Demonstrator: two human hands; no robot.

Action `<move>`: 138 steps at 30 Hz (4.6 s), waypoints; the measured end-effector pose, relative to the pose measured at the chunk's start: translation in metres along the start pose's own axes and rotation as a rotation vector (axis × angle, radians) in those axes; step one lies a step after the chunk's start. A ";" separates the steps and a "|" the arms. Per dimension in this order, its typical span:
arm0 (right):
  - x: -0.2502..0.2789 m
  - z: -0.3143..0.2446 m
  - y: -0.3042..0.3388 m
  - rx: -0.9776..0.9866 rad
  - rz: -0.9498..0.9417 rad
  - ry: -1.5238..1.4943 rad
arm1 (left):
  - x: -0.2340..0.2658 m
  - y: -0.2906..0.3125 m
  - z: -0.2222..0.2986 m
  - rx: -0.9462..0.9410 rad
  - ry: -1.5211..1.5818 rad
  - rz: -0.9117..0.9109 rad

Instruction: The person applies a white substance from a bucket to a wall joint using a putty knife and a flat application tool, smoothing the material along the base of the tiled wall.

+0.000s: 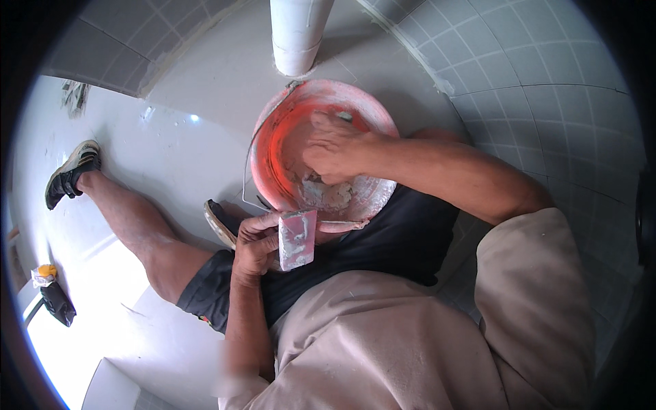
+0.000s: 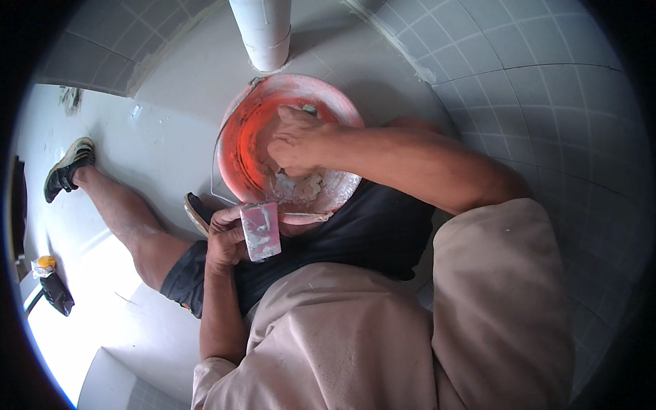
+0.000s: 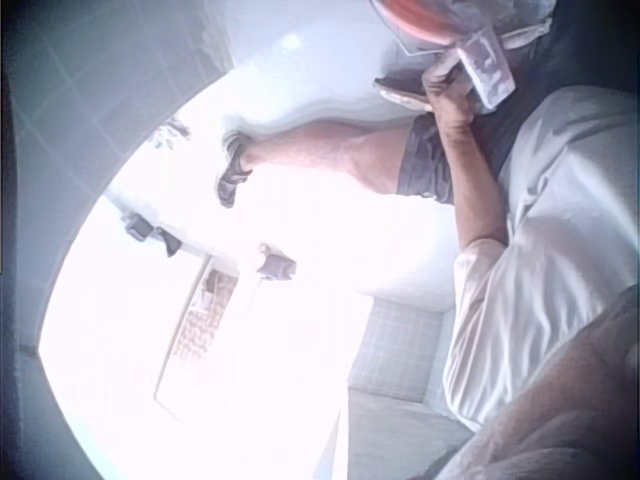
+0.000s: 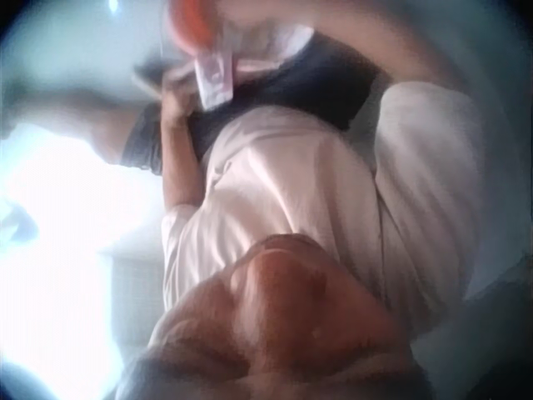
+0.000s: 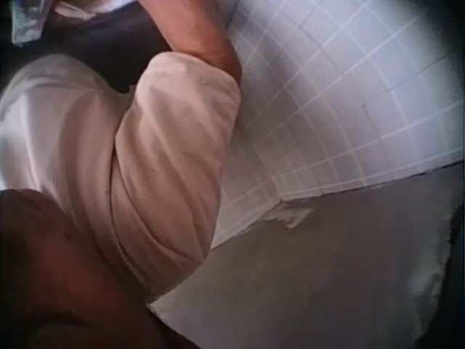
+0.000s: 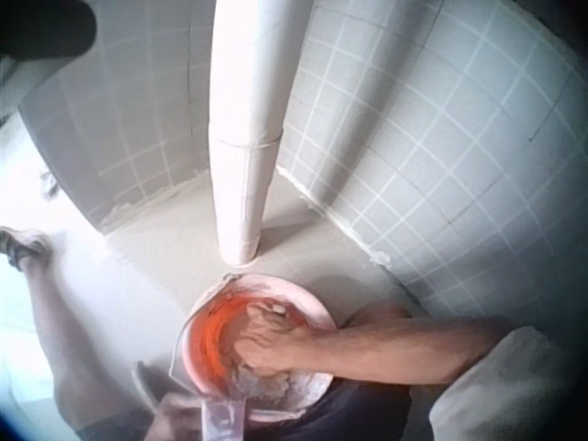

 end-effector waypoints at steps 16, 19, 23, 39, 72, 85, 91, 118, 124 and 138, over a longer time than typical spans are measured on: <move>0.014 -0.006 0.032 0.027 0.360 0.080 | -0.008 0.001 0.006 0.005 -0.027 0.012; 0.021 -0.017 0.021 -0.045 0.124 0.344 | -0.009 0.001 0.009 0.022 -0.045 0.004; 0.002 -0.024 0.009 0.062 0.036 0.506 | -0.018 -0.001 0.012 0.030 -0.050 0.015; 0.038 -0.019 0.027 0.188 -0.101 0.305 | -0.022 -0.002 0.014 0.013 -0.038 0.014; -0.058 -0.061 0.194 -0.205 1.269 -0.432 | -0.153 -0.069 0.021 -0.161 0.399 -0.057; -0.077 -0.055 0.174 0.460 1.079 -1.791 | -0.129 -0.058 0.030 -0.154 0.349 -0.068; -0.081 -0.067 0.154 0.558 0.896 -1.929 | -0.140 -0.060 0.028 -0.112 0.347 -0.135; -0.080 -0.076 0.164 -0.024 1.243 -0.716 | -0.111 -0.054 0.045 -0.210 0.337 -0.123; -0.065 -0.042 0.215 -0.095 1.104 -1.004 | -0.094 -0.043 0.058 -0.135 0.078 -0.148; -0.032 -0.034 0.216 -0.013 0.925 -1.078 | -0.096 -0.042 0.041 -0.131 0.171 -0.291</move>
Point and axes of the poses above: each hand's wrist, its own y-axis away from the middle knuckle, its own x-axis out of the back of the hand, z = x × y, the point moved 4 cm from there along -y, towards the middle knuckle, and after that the axes turned 15 degrees about -z, right-handed, at the moved point
